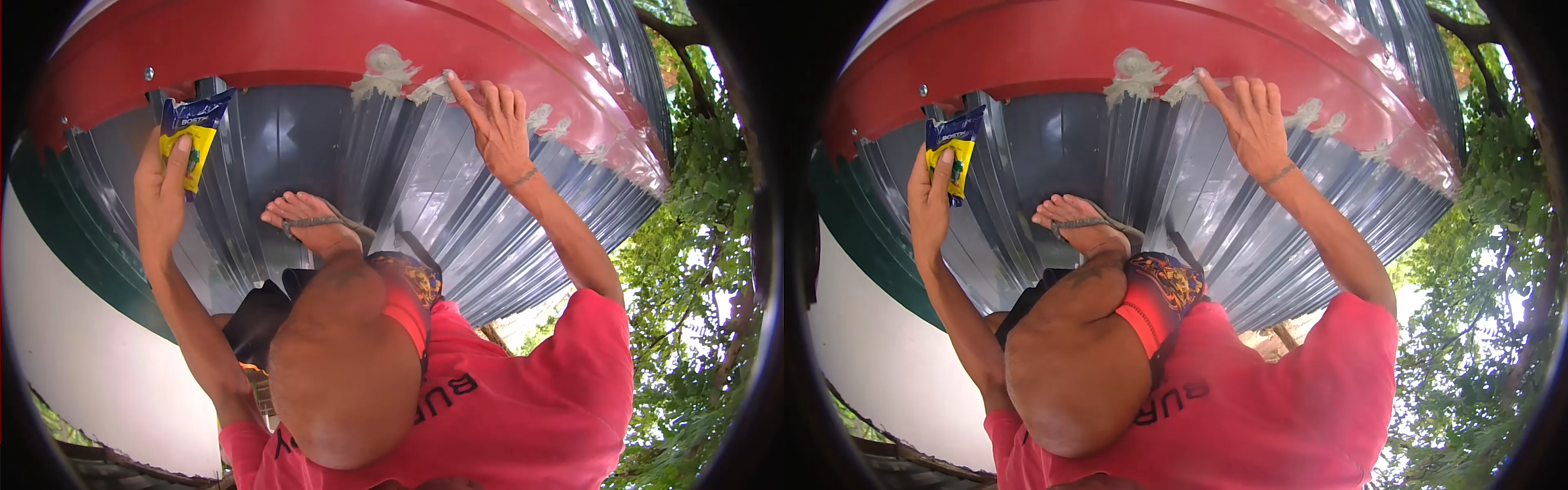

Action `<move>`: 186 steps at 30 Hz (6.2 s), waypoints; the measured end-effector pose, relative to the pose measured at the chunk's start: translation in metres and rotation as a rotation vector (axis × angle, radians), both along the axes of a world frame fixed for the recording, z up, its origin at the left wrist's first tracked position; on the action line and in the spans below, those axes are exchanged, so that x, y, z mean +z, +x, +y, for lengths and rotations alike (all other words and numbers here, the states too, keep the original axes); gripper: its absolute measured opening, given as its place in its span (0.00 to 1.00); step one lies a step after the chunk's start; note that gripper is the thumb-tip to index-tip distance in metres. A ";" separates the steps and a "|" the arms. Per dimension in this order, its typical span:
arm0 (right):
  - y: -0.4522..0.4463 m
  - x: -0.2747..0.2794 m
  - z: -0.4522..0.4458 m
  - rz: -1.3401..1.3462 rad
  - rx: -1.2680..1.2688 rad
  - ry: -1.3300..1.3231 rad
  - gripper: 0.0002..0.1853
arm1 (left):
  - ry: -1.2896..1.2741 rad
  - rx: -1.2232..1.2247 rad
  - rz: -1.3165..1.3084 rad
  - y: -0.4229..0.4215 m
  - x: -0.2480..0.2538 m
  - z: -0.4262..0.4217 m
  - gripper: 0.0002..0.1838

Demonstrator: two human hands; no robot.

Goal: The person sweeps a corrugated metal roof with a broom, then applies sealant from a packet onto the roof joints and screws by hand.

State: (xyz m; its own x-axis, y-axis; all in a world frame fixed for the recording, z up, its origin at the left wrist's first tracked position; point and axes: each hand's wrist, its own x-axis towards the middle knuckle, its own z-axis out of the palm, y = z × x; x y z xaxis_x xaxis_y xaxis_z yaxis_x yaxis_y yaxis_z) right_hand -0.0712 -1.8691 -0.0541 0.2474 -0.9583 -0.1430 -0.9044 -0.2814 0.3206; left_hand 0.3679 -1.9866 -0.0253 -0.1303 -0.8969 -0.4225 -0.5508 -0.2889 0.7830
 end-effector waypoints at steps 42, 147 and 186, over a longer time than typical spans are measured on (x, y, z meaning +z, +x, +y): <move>0.028 -0.029 0.025 -0.060 0.078 0.104 0.48 | 0.041 -0.006 0.020 0.007 -0.004 0.003 0.21; 0.058 -0.023 0.038 -0.232 -0.074 0.107 0.46 | 0.105 -0.005 0.086 0.020 -0.021 0.032 0.17; 0.215 0.040 -0.051 -1.375 -0.266 0.196 0.32 | 0.075 0.386 0.279 0.025 -0.021 0.095 0.13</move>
State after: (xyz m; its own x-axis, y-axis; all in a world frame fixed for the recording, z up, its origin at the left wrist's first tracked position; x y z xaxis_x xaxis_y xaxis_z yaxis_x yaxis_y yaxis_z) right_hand 0.1438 -1.9201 -0.0141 0.1138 -0.9908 -0.0737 -0.4907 0.0085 -0.8713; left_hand 0.3934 -1.8918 -0.0459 0.0889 -0.8705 -0.4841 -0.1641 -0.4922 0.8549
